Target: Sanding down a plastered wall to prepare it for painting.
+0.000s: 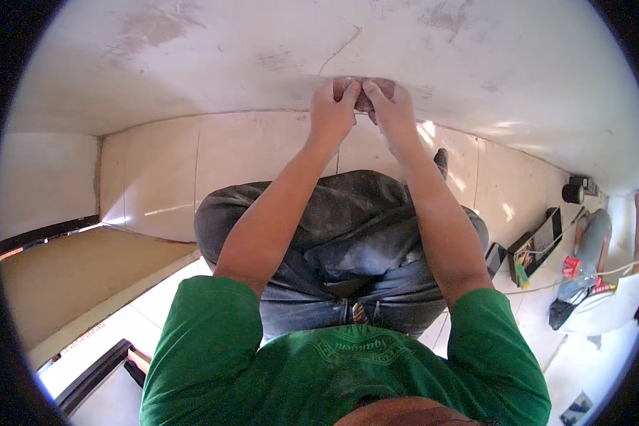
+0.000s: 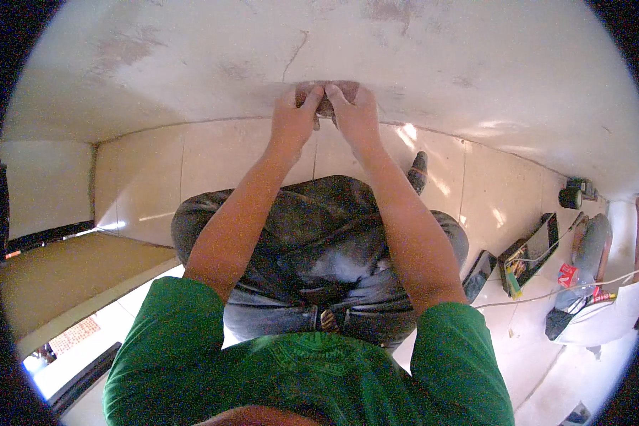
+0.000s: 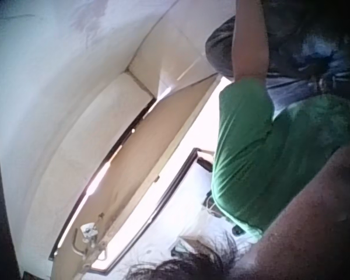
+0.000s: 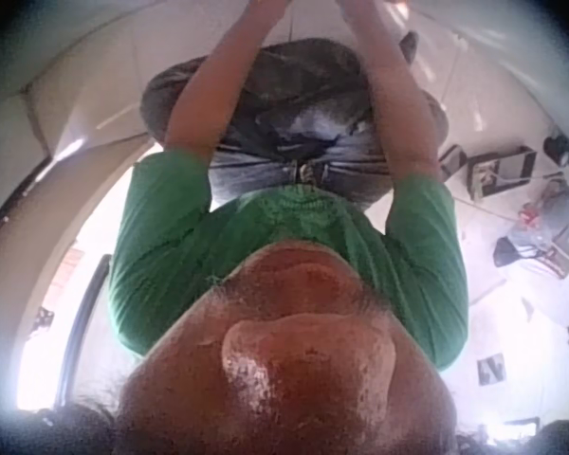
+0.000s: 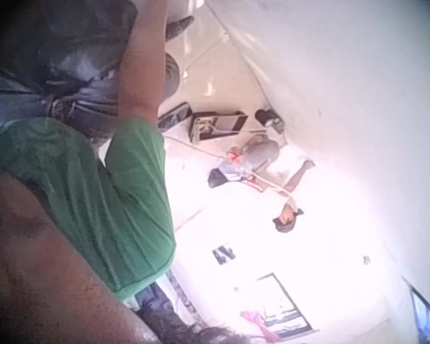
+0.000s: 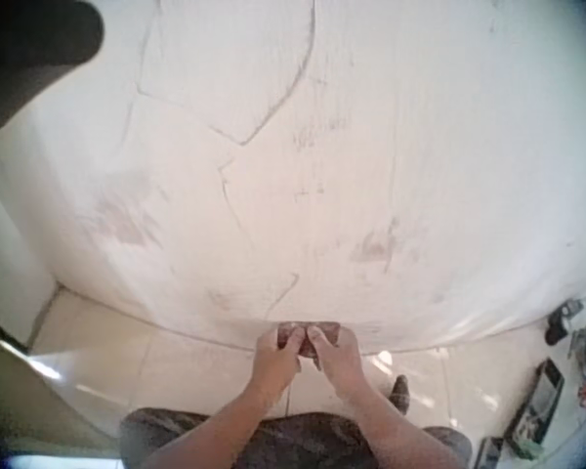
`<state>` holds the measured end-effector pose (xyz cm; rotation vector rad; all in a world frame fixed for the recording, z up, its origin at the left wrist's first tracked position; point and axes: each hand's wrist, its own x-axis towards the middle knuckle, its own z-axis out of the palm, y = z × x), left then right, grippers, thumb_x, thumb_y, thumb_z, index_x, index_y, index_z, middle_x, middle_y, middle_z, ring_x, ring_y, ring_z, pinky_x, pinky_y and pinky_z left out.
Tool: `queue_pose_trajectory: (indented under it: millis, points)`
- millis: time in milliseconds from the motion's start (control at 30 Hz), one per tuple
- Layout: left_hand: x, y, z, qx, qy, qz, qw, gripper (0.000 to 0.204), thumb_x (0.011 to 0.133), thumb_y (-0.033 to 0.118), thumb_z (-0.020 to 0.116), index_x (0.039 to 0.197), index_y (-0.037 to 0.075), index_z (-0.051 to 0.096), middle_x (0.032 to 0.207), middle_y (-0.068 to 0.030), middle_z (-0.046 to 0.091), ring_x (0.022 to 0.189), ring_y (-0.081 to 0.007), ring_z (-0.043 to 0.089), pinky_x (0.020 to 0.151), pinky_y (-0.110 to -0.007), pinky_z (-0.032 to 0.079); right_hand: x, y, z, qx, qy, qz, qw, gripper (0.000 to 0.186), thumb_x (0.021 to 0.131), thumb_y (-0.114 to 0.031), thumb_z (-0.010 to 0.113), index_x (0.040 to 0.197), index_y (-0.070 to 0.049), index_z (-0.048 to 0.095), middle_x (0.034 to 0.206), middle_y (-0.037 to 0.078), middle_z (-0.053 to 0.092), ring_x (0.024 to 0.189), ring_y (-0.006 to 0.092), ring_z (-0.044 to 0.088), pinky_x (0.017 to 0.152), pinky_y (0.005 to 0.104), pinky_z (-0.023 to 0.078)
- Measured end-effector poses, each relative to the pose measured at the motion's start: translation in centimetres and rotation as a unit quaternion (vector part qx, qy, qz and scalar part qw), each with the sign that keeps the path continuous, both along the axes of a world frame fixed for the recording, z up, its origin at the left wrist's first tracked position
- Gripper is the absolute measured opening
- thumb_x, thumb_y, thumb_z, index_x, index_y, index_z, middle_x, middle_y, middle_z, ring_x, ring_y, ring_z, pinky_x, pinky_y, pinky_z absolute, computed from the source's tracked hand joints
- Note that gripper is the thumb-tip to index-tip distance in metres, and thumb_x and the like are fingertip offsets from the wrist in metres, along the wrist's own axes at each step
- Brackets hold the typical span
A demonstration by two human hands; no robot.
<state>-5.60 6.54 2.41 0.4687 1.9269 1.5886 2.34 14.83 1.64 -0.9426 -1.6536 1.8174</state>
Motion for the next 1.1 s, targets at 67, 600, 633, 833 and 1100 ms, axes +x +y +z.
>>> queue_pose_trajectory:
  millis: [67, 600, 633, 833, 1100]
  points:
    - [0.0, 0.0, 0.1, 0.08, 0.07, 0.007, 0.994, 0.019, 0.088, 0.016, 0.062, 0.091, -0.003, 0.063, 0.072, -0.0069, 0.064, 0.057, -0.0117, 0.056, 0.053, -0.027, 0.045, 0.2, 0.4, 0.3, 0.103, 0.063, -0.01, 0.993, 0.024, 0.09, -0.018, 0.059, 0.094, 0.004, 0.066, 0.071, 0.006, 0.064, 0.056, 0.008, 0.054, 0.048, 0.0241, 0.042]
    - [0.2, 0.2, -0.4, 0.034, 0.084, 0.007, 0.996, 0.02, 0.087, 0.017, 0.062, 0.089, -0.003, 0.06, 0.073, -0.0087, 0.064, 0.056, -0.0145, 0.057, 0.053, -0.03, 0.047, 0.2, 0.3, 0.1, 0.064, -0.025, 0.004, 0.998, 0.023, 0.092, -0.02, 0.058, 0.098, 0.001, 0.064, 0.074, 0.002, 0.063, 0.056, 0.0056, 0.049, 0.046, 0.0212, 0.036]
    - [0.2, 0.2, -0.5, 0.07, 0.112, 0.018, 0.991, 0.02, 0.087, 0.017, 0.062, 0.089, -0.003, 0.06, 0.073, -0.0087, 0.064, 0.056, -0.0145, 0.057, 0.053, -0.03, 0.047, 0.1, 0.1, -0.1, 0.089, 0.015, 0.011, 0.996, 0.023, 0.092, -0.02, 0.058, 0.098, 0.001, 0.064, 0.074, 0.002, 0.063, 0.056, 0.0056, 0.049, 0.046, 0.0212, 0.036]
    - [-0.5, 0.4, -1.5, 0.135, 0.119, 0.002, 0.984, 0.021, 0.087, 0.017, 0.063, 0.092, -0.003, 0.061, 0.072, -0.0091, 0.064, 0.056, -0.0141, 0.057, 0.051, -0.03, 0.046, 0.0, 0.6, -1.2, 0.066, 0.095, -0.03, 0.993, 0.025, 0.088, -0.021, 0.061, 0.095, 0.003, 0.065, 0.068, 0.004, 0.062, 0.053, 0.0078, 0.051, 0.045, 0.0243, 0.041]
    - [-0.2, 0.1, -1.9, 0.052, 0.052, 0.007, 0.997, 0.02, 0.087, 0.016, 0.062, 0.091, -0.004, 0.062, 0.071, -0.0088, 0.063, 0.054, -0.0123, 0.056, 0.045, -0.026, 0.042, 0.1, 0.0, -0.7, -0.029, 0.006, 0.013, 0.999, 0.021, 0.093, -0.017, 0.055, 0.097, 0.001, 0.064, 0.072, 0.002, 0.06, 0.055, 0.006, 0.046, 0.045, 0.0216, 0.032]
